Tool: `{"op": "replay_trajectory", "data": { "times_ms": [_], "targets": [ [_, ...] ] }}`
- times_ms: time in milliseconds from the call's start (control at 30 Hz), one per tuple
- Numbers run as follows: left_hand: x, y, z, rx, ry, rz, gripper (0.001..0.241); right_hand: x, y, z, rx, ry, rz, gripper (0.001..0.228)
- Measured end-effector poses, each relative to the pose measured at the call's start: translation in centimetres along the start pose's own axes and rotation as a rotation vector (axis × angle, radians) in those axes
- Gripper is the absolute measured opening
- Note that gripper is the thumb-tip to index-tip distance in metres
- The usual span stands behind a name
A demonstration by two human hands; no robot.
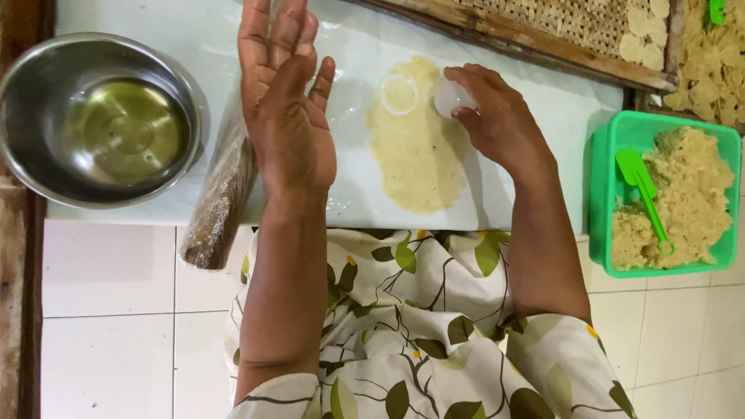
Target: Rolling out dough, cutting circles with a mold, and filling them to make small pastries.
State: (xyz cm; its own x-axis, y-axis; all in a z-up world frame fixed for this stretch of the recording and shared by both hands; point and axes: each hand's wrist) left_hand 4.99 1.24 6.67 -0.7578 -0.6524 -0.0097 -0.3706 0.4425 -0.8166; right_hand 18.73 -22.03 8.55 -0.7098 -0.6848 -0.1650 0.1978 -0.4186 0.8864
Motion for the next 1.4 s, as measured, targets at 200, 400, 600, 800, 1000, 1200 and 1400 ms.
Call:
{"op": "replay_trajectory", "data": {
  "times_ms": [200, 400, 600, 800, 1000, 1200, 1400],
  "targets": [
    [0.2, 0.1, 0.7, 0.005, -0.015, 0.035, 0.057, -0.3, -0.5, 0.5, 0.104, -0.007, 0.089, 0.056],
    [0.3, -0.2, 0.6, -0.002, 0.014, 0.014, 0.059, -0.3, -0.7, 1.1, 0.114, 0.007, 0.088, 0.057],
    [0.5, -0.7, 0.4, 0.006, 0.026, 0.011, 0.058, -0.8, -1.1, 1.5, 0.125, 0.028, 0.073, 0.056],
    [0.4, -1.0, 0.3, 0.015, 0.032, -0.003, 0.058, -1.2, -1.6, 1.7, 0.135, 0.057, 0.066, 0.055],
    [0.4, -0.8, 0.7, 0.028, 0.052, -0.008, 0.057, -0.9, -1.9, 0.5, 0.152, 0.072, 0.056, 0.055],
    [0.2, -1.2, 0.7, 0.055, 0.040, 0.015, 0.056, -1.3, -2.2, 0.6, 0.185, 0.112, 0.013, 0.054],
    [0.3, 0.1, 1.2, 0.067, 0.026, 0.035, 0.057, -0.4, -2.6, -0.2, 0.118, 0.110, 0.020, 0.059]
  ]
}}
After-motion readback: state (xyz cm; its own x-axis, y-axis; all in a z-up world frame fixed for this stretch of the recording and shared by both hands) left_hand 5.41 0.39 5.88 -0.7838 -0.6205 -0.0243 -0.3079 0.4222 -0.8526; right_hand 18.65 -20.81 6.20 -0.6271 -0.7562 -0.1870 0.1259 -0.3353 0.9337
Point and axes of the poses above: each hand's wrist, its own x-axis away from the middle knuckle, its own y-axis out of the back of the hand, z = x × y, and after that the axes turned 5 degrees about -z, right-handed
